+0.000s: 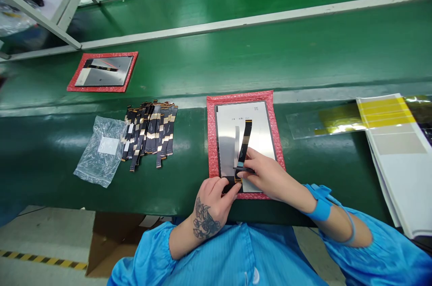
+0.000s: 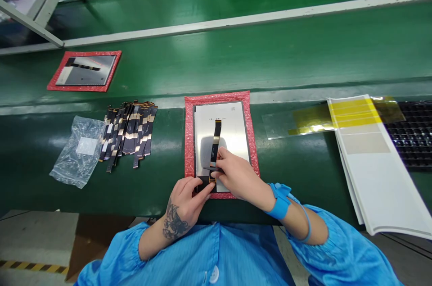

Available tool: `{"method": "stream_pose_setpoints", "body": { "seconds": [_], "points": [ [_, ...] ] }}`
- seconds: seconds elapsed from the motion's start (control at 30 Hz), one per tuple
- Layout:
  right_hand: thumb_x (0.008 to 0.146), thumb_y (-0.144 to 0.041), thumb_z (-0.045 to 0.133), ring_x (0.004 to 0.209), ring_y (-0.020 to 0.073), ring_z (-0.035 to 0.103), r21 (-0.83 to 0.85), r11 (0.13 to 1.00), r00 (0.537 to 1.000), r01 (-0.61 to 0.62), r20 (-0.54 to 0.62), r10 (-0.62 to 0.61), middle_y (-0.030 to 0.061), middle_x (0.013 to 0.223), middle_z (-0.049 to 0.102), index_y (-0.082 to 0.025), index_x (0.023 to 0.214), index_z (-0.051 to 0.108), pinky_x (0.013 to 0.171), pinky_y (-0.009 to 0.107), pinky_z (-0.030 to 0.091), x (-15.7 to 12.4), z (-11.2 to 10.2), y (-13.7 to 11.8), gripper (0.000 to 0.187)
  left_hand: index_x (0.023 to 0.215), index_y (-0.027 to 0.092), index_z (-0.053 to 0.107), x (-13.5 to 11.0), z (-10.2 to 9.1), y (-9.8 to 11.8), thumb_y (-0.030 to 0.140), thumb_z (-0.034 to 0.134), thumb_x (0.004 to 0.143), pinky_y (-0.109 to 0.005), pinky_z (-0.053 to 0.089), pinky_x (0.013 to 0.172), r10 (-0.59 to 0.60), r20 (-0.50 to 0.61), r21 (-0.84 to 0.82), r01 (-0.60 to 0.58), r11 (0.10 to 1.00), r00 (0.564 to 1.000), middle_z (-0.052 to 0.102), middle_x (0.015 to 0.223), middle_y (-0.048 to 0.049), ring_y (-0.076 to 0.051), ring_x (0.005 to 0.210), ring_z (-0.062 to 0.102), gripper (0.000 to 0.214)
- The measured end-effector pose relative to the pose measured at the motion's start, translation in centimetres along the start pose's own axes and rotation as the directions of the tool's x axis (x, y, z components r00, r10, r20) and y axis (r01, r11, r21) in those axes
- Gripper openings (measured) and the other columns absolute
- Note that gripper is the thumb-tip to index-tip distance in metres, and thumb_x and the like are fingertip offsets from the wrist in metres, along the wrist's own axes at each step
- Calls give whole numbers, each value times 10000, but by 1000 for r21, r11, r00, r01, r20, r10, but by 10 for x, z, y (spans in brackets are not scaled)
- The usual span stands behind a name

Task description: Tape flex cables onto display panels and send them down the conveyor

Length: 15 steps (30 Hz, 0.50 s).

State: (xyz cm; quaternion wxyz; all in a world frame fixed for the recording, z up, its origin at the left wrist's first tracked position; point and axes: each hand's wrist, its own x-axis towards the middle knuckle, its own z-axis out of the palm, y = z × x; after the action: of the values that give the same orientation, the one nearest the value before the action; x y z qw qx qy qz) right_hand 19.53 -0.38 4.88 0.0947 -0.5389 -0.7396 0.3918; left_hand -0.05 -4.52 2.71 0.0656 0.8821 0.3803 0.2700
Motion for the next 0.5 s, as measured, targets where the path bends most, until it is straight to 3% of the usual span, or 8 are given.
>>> {"method": "stream_pose_setpoints", "body": {
  "seconds": [0.17,0.37,0.43,0.5],
  "points": [
    [843,-119,610,833,179,597,-18,1000,1000,4,-8,-4,55,991,537,-164,747,651,710,270,482,1,-1,0,114,1108,192,666,-5,0,3,229,469,942,-328,438,791,17,22,105,-20,994,1000,587,932,-72,-192,884,510,261],
    [850,-113,612,760,162,595,-173,984,999,-30,26,35,43,939,536,-158,746,624,617,255,454,0,-3,-12,115,1136,181,651,-1,-1,4,289,382,973,-336,424,787,-36,65,83,30,996,997,557,927,-80,-199,885,493,332],
    [848,-159,650,719,163,590,-256,964,997,-73,-24,69,47,956,539,-154,793,612,572,263,438,0,-1,-14,67,1152,166,642,0,-1,5,289,377,971,-341,418,794,-40,79,63,35,997,996,549,937,-85,-204,892,487,343],
    [815,-268,717,687,182,581,-313,935,976,-165,-186,110,63,969,537,-149,855,591,515,275,415,1,1,-11,178,1159,156,638,-1,-1,6,274,392,962,-347,410,811,-39,79,44,36,998,996,544,950,-89,-209,911,485,336]
  ]
}}
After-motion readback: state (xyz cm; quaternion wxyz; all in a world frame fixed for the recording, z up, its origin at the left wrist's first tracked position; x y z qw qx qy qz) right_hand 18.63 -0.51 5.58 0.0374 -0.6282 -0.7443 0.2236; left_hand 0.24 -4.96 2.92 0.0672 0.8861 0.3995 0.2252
